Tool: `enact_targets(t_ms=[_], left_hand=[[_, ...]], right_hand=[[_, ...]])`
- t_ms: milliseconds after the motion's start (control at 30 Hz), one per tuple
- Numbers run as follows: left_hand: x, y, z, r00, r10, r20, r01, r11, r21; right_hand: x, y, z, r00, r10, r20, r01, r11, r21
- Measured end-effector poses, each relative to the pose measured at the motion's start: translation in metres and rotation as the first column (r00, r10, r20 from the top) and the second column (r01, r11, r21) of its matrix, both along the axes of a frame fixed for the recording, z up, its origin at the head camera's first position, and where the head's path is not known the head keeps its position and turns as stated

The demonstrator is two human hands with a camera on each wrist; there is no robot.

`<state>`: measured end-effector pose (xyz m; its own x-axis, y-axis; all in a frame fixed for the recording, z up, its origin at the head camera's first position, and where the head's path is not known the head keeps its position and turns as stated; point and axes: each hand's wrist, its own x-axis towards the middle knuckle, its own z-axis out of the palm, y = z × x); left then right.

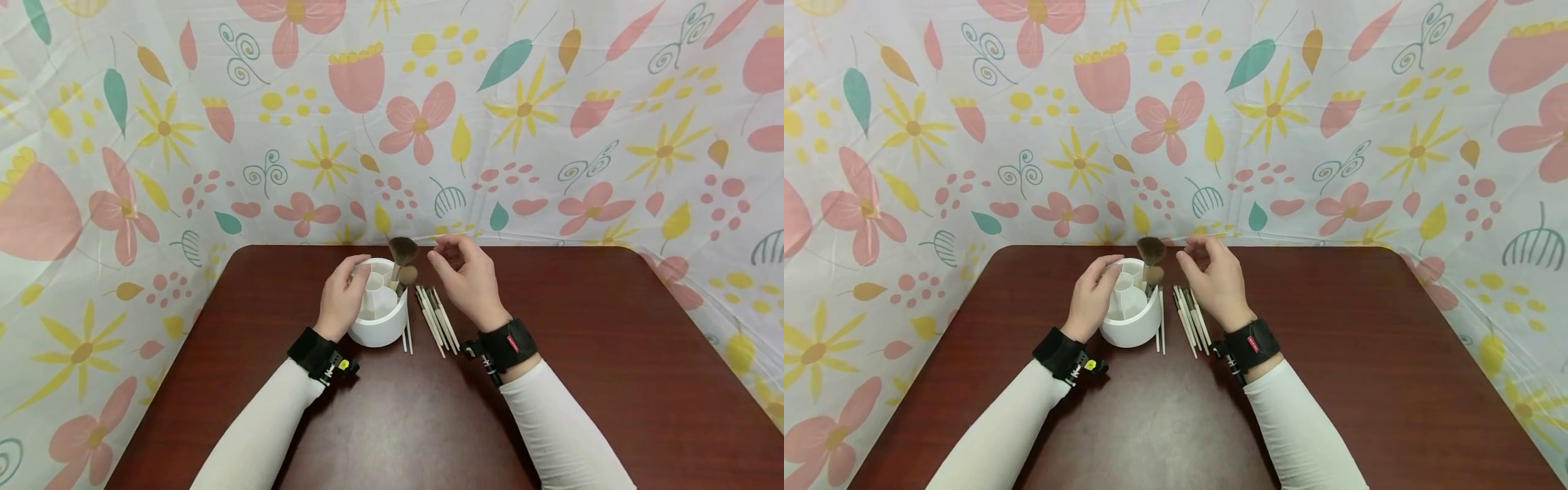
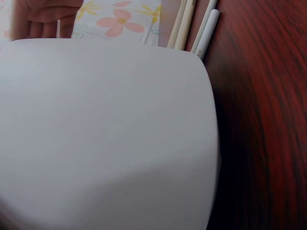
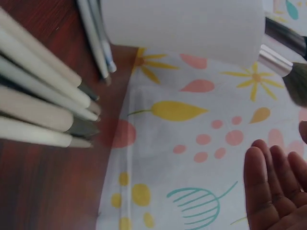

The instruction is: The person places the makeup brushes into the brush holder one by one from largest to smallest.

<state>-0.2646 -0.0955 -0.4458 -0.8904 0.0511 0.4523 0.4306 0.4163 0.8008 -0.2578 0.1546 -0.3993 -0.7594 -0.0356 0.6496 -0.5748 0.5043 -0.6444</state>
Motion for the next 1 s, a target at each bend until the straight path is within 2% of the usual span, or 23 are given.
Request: enact_targets(t_ms=[267, 500, 700, 1000], left_hand=[[0.0, 0.0, 0.001, 1.0, -0.015, 0.006, 0.015, 1.0, 0.003], [-0.001, -0.001, 0.001, 1.0, -0.008, -0.005, 0.008, 1.0, 0.0], [0.001, 0.0, -0.001, 1.0, -0.002, 0.0, 0.002, 1.0, 0.0], [0.003, 0.0, 0.002, 1.0, 0.005, -0.004, -0.005, 1.0, 0.002]], right_hand=[[-0.005, 0.007, -0.01, 0.985, -0.056, 0.163, 0.033, 0.99, 0.14], [-0.007, 0.01, -0.018, 0.956, -0.127, 0.266, 0.049, 0.959, 0.28], [-0.007, 0.012, -0.025, 0.928, -0.171, 0.33, 0.039, 0.928, 0.371], [-0.008, 0.013, -0.031, 0.892, -0.18, 0.414, -0.026, 0.896, 0.444]])
